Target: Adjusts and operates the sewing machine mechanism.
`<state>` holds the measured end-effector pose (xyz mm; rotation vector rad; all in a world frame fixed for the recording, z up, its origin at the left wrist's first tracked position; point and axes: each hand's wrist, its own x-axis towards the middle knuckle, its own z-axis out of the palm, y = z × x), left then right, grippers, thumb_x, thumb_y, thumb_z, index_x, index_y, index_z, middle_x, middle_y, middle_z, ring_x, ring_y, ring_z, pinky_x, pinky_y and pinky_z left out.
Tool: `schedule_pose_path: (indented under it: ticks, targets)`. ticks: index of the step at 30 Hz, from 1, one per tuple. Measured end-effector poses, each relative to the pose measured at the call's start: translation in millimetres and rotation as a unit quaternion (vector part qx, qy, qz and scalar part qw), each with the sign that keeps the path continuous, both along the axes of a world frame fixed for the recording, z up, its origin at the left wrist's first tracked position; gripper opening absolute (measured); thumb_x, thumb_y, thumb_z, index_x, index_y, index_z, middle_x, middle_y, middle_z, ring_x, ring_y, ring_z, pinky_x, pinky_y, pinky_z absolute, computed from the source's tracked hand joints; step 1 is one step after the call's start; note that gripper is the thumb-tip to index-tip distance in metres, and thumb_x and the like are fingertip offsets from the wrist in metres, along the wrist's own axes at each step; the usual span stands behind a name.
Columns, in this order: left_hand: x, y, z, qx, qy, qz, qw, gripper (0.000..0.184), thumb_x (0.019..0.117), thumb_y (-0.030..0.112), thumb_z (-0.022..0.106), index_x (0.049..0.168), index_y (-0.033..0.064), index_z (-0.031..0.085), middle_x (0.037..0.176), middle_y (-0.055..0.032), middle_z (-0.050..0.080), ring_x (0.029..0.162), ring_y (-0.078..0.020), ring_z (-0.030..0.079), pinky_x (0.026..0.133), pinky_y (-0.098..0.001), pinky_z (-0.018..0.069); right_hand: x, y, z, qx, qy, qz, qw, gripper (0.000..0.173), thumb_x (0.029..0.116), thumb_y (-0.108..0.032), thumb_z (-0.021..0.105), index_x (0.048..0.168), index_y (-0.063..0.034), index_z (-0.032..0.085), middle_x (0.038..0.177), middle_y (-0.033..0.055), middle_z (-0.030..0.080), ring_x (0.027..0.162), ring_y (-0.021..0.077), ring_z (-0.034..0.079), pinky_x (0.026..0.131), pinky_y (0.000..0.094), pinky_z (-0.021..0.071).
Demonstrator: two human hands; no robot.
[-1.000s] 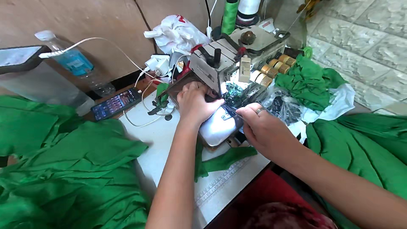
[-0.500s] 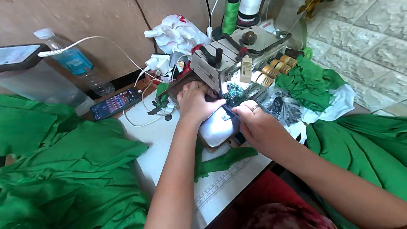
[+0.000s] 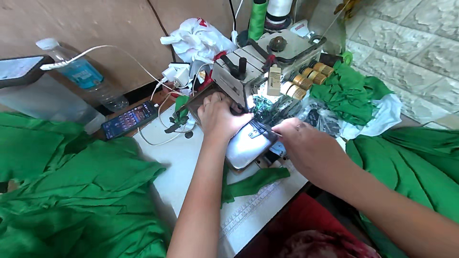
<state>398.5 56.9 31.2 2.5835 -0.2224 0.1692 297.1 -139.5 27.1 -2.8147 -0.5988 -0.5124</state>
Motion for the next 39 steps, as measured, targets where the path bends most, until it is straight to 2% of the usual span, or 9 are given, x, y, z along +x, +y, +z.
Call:
schedule_pose_path:
  ticks: [4,7,11,14,17,20,24,27,39]
  targets:
    - [0,0,-4,0.0,-0.018,0.001,1.0,0.046,0.0775,0.052,0.083,0.095,0.0099,0.076,0.125,-0.0164,0.063,0.13,-0.0372,0.049,0.101,-0.0612,0.0344,-6,-38,-2,0.095,0.097,-0.027,0.99,0.031,0.1051,-0.016,0.04,0.118,-0.0004,0.064,0.102,0.0176,0.069,0.092,0.0344,0.07,0.078,0.0554,0.0564]
    - [0,0,-5,-0.003,-0.024,0.0,1.0,0.046,0.0784,0.051,0.082,0.096,0.009,0.075,0.124,-0.017,0.063,0.13,-0.0377,0.049,0.101,-0.0615,0.0344,7,-54,-16,0.239,0.194,-0.024,0.951,0.033,0.1027,-0.02,0.036,0.118,-0.0011,0.058,0.098,0.009,0.064,0.089,0.0137,0.065,0.079,0.0344,0.0546]
    - [-1,0,-5,-0.006,-0.024,-0.002,1.0,0.044,0.0792,0.049,0.083,0.095,0.0085,0.076,0.125,-0.0178,0.063,0.131,-0.0382,0.048,0.102,-0.0617,0.0336,23,-44,-25,0.311,0.185,0.023,0.932,0.03,0.1019,-0.022,0.038,0.114,-0.0042,0.06,0.085,-0.0012,0.056,0.073,0.0025,0.053,0.067,0.0219,0.0455]
    - [-1,2,-4,-0.009,-0.024,-0.01,1.0,0.043,0.08,0.048,0.083,0.095,0.0086,0.075,0.124,-0.0187,0.062,0.131,-0.0394,0.048,0.101,-0.0625,0.0336,21,-35,-19,0.283,0.153,0.042,0.946,0.034,0.1047,-0.028,0.039,0.115,-0.0048,0.062,0.087,0.0005,0.059,0.075,0.0029,0.055,0.068,0.0221,0.0466]
    - [-1,4,-4,-0.016,-0.026,-0.018,0.999,0.043,0.0798,0.048,0.083,0.093,0.0088,0.075,0.123,-0.0183,0.063,0.129,-0.0394,0.048,0.1,-0.0628,0.0334,20,-32,-17,0.243,0.123,0.06,0.96,0.048,0.1044,-0.048,0.046,0.122,-0.0064,0.062,0.094,0.0022,0.063,0.079,0.0049,0.057,0.07,0.0238,0.0488]
    - [-2,3,-3,-0.014,-0.021,-0.016,1.0,0.041,0.0809,0.048,0.083,0.095,0.0096,0.075,0.125,-0.0177,0.062,0.13,-0.0385,0.048,0.101,-0.0621,0.0328,24,-23,-19,0.186,0.016,0.068,0.98,0.031,0.0958,-0.028,0.062,0.119,-0.0082,0.069,0.093,0.0079,0.069,0.071,0.0179,0.063,0.061,0.0382,0.0532]
    - [-3,3,-3,-0.011,-0.019,-0.015,1.0,0.043,0.0812,0.05,0.082,0.098,0.0101,0.076,0.128,-0.0176,0.062,0.132,-0.0384,0.048,0.105,-0.062,0.0326,37,-2,-17,0.117,-0.138,0.088,0.979,0.019,0.0895,-0.015,0.067,0.104,-0.0092,0.077,0.082,0.0094,0.073,0.065,0.0256,0.069,0.051,0.0411,0.0521]
    - [-3,3,-4,-0.011,-0.027,-0.015,0.999,0.042,0.0811,0.05,0.081,0.097,0.011,0.076,0.126,-0.0161,0.063,0.131,-0.0379,0.049,0.104,-0.0616,0.0332,48,6,-18,0.07,-0.152,0.087,0.982,0.022,0.0915,-0.012,0.066,0.108,-0.0096,0.079,0.075,0.011,0.069,0.061,0.0288,0.067,0.047,0.0427,0.0486]
    - [-1,7,-7,-0.015,-0.035,-0.032,0.999,0.04,0.0815,0.051,0.08,0.097,0.0143,0.076,0.125,-0.0141,0.064,0.13,-0.0355,0.049,0.101,-0.0598,0.0345,63,-4,-9,-0.042,-0.166,0.178,0.969,0.009,0.0866,-0.002,0.068,0.093,-0.0023,0.074,0.07,0.0129,0.067,0.058,0.0298,0.067,0.045,0.0421,0.0485]
